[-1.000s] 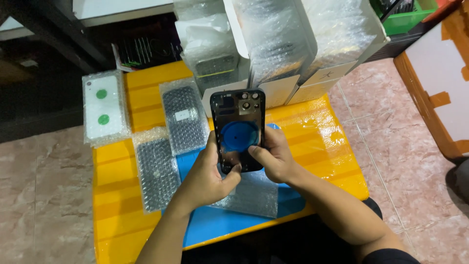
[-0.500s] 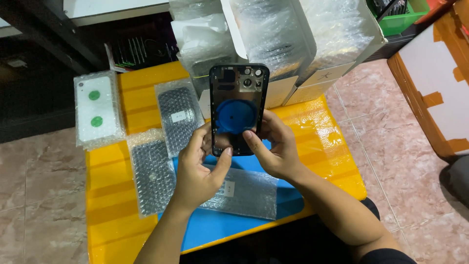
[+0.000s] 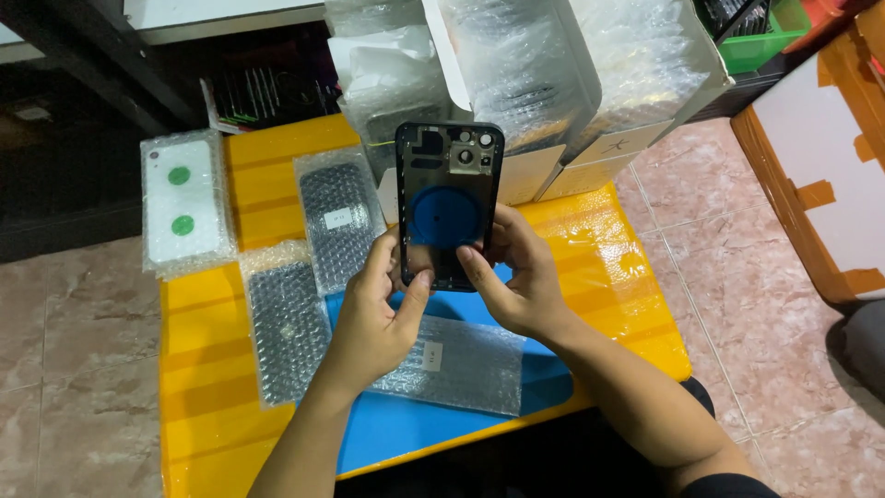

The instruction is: The person places a smartphone body and a camera housing into bubble wrap sleeves and positions them on a work surface alongside other packaged components.

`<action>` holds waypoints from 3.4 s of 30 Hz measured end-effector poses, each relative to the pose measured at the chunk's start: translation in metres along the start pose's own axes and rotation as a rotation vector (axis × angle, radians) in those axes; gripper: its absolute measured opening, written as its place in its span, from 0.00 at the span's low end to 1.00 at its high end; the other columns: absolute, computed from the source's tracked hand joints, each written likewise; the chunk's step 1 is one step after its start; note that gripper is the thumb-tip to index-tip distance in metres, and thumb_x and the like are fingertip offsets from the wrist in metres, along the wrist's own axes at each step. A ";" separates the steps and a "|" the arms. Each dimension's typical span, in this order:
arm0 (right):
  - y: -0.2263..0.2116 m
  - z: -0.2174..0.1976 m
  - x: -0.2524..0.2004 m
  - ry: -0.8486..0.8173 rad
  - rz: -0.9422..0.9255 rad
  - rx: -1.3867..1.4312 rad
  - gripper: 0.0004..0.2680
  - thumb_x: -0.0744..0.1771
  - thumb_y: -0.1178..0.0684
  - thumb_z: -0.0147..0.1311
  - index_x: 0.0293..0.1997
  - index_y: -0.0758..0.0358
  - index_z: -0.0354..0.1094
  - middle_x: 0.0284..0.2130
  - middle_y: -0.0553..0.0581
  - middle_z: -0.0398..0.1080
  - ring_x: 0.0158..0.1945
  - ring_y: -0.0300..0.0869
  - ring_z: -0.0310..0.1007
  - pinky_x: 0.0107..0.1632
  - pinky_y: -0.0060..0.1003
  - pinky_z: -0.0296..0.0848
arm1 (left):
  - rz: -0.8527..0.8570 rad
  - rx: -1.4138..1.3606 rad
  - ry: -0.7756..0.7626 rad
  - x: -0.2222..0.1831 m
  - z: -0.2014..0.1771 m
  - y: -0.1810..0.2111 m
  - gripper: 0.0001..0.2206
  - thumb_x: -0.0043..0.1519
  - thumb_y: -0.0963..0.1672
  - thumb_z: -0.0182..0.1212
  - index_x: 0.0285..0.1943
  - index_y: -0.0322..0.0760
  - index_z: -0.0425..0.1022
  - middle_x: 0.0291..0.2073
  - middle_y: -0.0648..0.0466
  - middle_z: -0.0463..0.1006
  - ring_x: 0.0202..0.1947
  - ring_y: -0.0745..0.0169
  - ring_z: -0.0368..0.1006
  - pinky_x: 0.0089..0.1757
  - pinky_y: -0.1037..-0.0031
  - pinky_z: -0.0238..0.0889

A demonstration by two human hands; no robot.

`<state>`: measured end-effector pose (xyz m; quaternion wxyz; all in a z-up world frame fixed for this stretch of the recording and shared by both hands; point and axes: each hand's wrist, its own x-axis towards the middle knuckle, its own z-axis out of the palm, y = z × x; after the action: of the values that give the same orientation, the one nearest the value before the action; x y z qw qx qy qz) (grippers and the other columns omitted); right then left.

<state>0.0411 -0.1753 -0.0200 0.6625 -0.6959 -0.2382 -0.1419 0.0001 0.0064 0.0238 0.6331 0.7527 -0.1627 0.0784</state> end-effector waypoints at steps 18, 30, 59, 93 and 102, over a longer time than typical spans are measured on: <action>-0.004 0.002 0.005 -0.041 -0.173 -0.158 0.13 0.64 0.68 0.58 0.54 0.67 0.72 0.14 0.53 0.67 0.14 0.37 0.63 0.21 0.27 0.66 | -0.069 0.282 0.101 -0.006 0.004 -0.030 0.17 0.55 0.37 0.63 0.55 0.30 0.71 0.32 0.45 0.82 0.25 0.55 0.75 0.31 0.66 0.71; -0.005 0.000 0.006 -0.065 -0.231 -0.194 0.13 0.63 0.69 0.59 0.53 0.68 0.71 0.17 0.56 0.70 0.14 0.41 0.64 0.20 0.30 0.65 | -0.089 0.294 0.123 -0.002 0.007 -0.020 0.15 0.53 0.37 0.61 0.51 0.32 0.74 0.32 0.44 0.83 0.24 0.51 0.75 0.31 0.64 0.72; -0.002 -0.019 0.005 -0.131 0.085 -0.104 0.12 0.73 0.54 0.52 0.61 0.69 0.57 0.44 0.56 0.64 0.44 0.38 0.65 0.48 0.29 0.67 | -0.064 0.074 -0.158 0.003 -0.013 -0.024 0.12 0.70 0.49 0.46 0.43 0.37 0.63 0.25 0.56 0.63 0.23 0.64 0.60 0.29 0.73 0.53; 0.019 -0.065 0.022 0.445 -0.222 0.164 0.23 0.69 0.69 0.42 0.74 0.54 0.54 0.64 0.67 0.58 0.61 0.54 0.59 0.67 0.48 0.63 | 0.046 0.701 -0.302 -0.004 -0.001 -0.002 0.40 0.56 0.65 0.49 0.63 0.31 0.63 0.53 0.43 0.75 0.51 0.42 0.73 0.50 0.53 0.66; 0.027 -0.044 0.009 0.535 -0.179 0.185 0.22 0.79 0.68 0.46 0.78 0.41 0.44 0.65 0.79 0.67 0.48 0.51 0.66 0.58 0.43 0.73 | 0.178 0.717 0.071 -0.004 0.003 -0.014 0.40 0.56 0.60 0.66 0.66 0.31 0.58 0.50 0.45 0.68 0.49 0.48 0.70 0.48 0.61 0.69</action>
<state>0.0680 -0.2178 -0.0351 0.7472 -0.5467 -0.1273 -0.3559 0.0008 0.0065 0.0092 0.3250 0.9064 -0.1679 0.2113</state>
